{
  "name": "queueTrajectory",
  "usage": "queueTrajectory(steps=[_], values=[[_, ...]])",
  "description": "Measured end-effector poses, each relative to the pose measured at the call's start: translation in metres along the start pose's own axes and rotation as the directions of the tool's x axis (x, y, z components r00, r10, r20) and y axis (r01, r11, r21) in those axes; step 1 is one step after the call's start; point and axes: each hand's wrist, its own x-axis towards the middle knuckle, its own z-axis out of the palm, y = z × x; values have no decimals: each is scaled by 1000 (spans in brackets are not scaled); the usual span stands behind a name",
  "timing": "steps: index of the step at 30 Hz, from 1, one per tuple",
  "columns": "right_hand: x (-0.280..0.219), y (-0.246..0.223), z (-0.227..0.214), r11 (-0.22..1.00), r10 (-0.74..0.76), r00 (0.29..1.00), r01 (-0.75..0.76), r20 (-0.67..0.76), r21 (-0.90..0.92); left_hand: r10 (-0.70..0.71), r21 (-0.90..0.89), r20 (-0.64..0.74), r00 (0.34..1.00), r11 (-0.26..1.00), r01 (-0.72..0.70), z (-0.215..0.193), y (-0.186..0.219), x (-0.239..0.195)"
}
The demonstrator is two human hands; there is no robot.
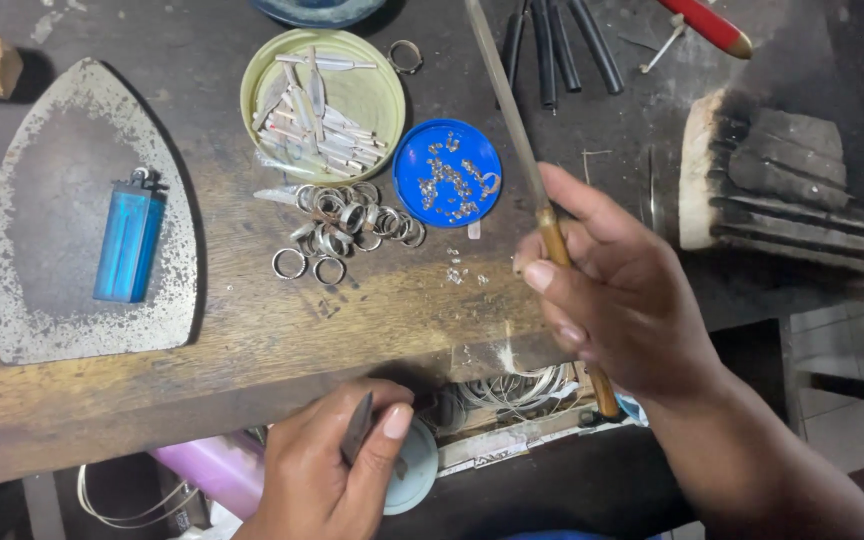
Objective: The person holds a small metal ring with tweezers and uses a metal file to smooth its surface. The person repeatedly files the ring, occasionally pausing to inspect it, while working at a cluttered wooden workbench.
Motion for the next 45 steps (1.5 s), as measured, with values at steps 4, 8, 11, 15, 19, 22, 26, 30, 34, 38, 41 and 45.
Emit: queueTrajectory(steps=[4,8,11,15,19,22,26,30,34,38,41,45], values=[[-30,7,-3,928,137,990,-126,-7,351,190,14,146,971,981,-194,14,2,-6],[-49,12,7,841,308,951,-267,-9,470,112,54,295,949,990,-134,29,6,-14],[-59,20,10,824,273,962,-234,0,515,49,140,342,938,985,-103,36,5,-20],[-63,23,13,858,210,978,-182,-6,481,-8,252,354,935,964,-87,40,5,-20],[-65,27,16,859,199,980,-162,-24,486,13,276,336,942,955,-111,39,6,-20],[-65,26,18,882,201,979,-167,-32,441,-18,289,341,940,953,-87,39,6,-20],[-64,26,20,893,198,980,-164,-38,420,-24,305,340,940,949,-86,39,6,-20],[-63,26,21,907,166,985,-136,-40,399,-43,321,346,937,944,-76,39,5,-19],[-64,28,22,908,170,984,-135,-54,397,-46,328,345,937,942,-75,39,5,-19],[-63,27,23,922,160,985,-127,-62,366,-48,343,349,936,936,-80,38,3,-19],[-64,31,18,937,131,989,-103,-63,334,-91,331,409,908,942,-55,34,2,-15],[-62,33,4,969,101,995,-95,-13,227,-26,181,527,850,980,-82,23,4,-9]])
